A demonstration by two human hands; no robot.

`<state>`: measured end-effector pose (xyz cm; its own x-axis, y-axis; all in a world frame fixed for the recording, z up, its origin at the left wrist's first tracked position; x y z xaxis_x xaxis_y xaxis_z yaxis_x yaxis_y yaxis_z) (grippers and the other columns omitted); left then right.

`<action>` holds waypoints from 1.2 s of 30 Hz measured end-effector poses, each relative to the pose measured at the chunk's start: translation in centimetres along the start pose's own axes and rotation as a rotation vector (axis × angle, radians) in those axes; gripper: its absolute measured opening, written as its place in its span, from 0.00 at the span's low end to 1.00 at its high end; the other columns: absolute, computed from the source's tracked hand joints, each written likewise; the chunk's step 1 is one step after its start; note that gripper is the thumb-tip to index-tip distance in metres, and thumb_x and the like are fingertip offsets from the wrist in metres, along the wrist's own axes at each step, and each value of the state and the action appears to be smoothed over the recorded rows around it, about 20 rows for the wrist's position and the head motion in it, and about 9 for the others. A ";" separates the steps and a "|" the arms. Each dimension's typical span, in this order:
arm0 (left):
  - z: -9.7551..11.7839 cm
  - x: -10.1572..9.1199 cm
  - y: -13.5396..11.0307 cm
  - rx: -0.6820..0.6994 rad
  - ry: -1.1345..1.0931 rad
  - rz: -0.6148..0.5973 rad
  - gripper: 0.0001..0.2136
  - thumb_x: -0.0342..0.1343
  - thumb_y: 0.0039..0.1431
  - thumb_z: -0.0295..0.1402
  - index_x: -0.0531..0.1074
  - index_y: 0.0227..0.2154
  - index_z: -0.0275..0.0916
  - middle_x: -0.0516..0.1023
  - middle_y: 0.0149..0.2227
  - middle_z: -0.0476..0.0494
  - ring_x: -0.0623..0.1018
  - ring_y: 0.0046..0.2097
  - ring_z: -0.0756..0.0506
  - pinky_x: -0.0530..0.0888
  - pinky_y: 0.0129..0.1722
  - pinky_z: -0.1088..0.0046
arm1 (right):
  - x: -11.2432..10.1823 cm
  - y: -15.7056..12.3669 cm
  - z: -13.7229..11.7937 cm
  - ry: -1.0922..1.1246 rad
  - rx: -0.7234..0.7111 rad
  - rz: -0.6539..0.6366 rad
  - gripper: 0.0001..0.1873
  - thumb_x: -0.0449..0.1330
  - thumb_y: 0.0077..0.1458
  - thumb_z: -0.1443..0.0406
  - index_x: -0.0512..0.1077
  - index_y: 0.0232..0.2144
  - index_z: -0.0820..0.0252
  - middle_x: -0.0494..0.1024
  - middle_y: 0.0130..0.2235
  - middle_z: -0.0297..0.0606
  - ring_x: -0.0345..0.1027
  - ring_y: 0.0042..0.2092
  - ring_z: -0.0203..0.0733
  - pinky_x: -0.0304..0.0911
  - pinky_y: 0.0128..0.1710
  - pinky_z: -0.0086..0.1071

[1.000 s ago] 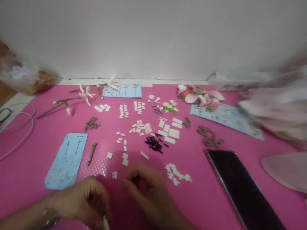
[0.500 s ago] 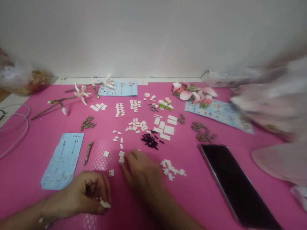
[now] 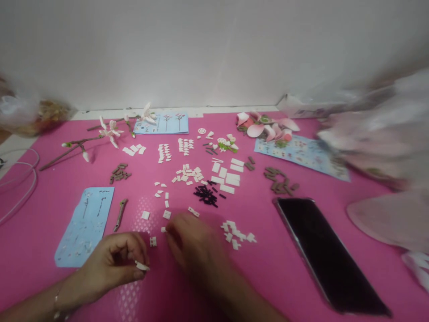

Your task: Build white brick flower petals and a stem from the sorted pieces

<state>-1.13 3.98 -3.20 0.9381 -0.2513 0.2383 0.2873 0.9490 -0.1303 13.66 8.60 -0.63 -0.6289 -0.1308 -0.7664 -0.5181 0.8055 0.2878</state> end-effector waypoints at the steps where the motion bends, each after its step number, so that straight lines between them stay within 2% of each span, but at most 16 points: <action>1: 0.2 0.0 0.0 0.023 0.014 0.004 0.07 0.69 0.53 0.27 0.74 0.28 0.38 0.79 0.31 0.49 0.76 0.34 0.51 0.71 0.34 0.78 | -0.2 0.0 -0.1 0.076 0.009 0.005 0.08 0.54 0.57 0.72 0.67 0.28 0.57 0.73 0.26 0.34 0.66 0.27 0.38 0.58 0.26 0.30; 6: 2.0 0.3 0.0 0.197 0.140 -0.028 0.06 0.67 0.56 0.26 0.76 0.29 0.39 0.78 0.32 0.50 0.76 0.36 0.51 0.70 0.37 0.77 | -0.9 0.0 -1.2 0.414 0.074 -0.030 0.07 0.57 0.53 0.73 0.70 0.29 0.56 0.79 0.28 0.32 0.73 0.30 0.35 0.66 0.30 0.26; 12: 2.8 0.3 -0.2 0.271 0.224 -0.054 0.05 0.66 0.56 0.26 0.76 0.30 0.41 0.76 0.35 0.52 0.75 0.38 0.52 0.70 0.38 0.80 | -1.1 0.5 -2.3 0.543 0.125 -0.131 0.06 0.60 0.58 0.68 0.74 0.28 0.57 0.78 0.28 0.33 0.73 0.30 0.35 0.66 0.30 0.25; 17: 2.7 0.2 -0.3 0.285 0.251 -0.047 0.05 0.65 0.57 0.25 0.76 0.30 0.42 0.75 0.34 0.52 0.76 0.37 0.53 0.71 0.38 0.80 | -1.3 0.2 -2.6 0.563 0.091 -0.155 0.06 0.60 0.60 0.69 0.75 0.31 0.56 0.80 0.33 0.35 0.76 0.34 0.36 0.68 0.34 0.25; 21: 2.8 0.1 -0.2 0.303 0.269 -0.011 0.04 0.65 0.58 0.26 0.76 0.31 0.42 0.76 0.33 0.52 0.76 0.36 0.53 0.71 0.38 0.80 | -0.9 0.0 -2.9 0.551 0.016 -0.145 0.09 0.56 0.62 0.69 0.76 0.35 0.56 0.81 0.32 0.35 0.75 0.32 0.35 0.68 0.32 0.25; 26: 2.6 0.2 0.1 0.257 0.285 0.010 0.05 0.66 0.56 0.26 0.76 0.29 0.40 0.78 0.31 0.51 0.76 0.34 0.52 0.70 0.36 0.80 | -0.8 0.0 -3.3 0.543 -0.044 -0.114 0.14 0.52 0.64 0.71 0.77 0.38 0.55 0.80 0.34 0.37 0.75 0.33 0.34 0.68 0.31 0.24; 31: 2.2 0.0 0.3 0.215 0.221 0.037 0.05 0.66 0.56 0.26 0.74 0.29 0.39 0.78 0.30 0.50 0.76 0.34 0.51 0.70 0.34 0.79 | -0.9 -0.2 -3.3 0.537 -0.004 -0.121 0.10 0.56 0.62 0.71 0.76 0.36 0.57 0.80 0.32 0.37 0.75 0.33 0.35 0.69 0.33 0.24; 36: 1.2 -0.4 0.4 0.118 0.148 0.058 0.07 0.68 0.54 0.29 0.75 0.27 0.38 0.78 0.29 0.50 0.75 0.33 0.52 0.69 0.33 0.79 | -0.6 -0.3 -3.4 0.522 -0.020 -0.136 0.12 0.54 0.64 0.70 0.77 0.35 0.56 0.80 0.32 0.38 0.75 0.33 0.35 0.69 0.31 0.24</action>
<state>-1.61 4.65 -2.21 0.9731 -0.2128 0.0884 0.2157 0.9762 -0.0243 12.19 6.47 1.71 -0.7575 -0.5070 -0.4112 -0.6223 0.7511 0.2204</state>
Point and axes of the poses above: each hand's wrist, its own y-axis towards the middle knuckle, its own x-axis out of the palm, z = x × y, the point moved 7 cm from there along y, towards the middle knuckle
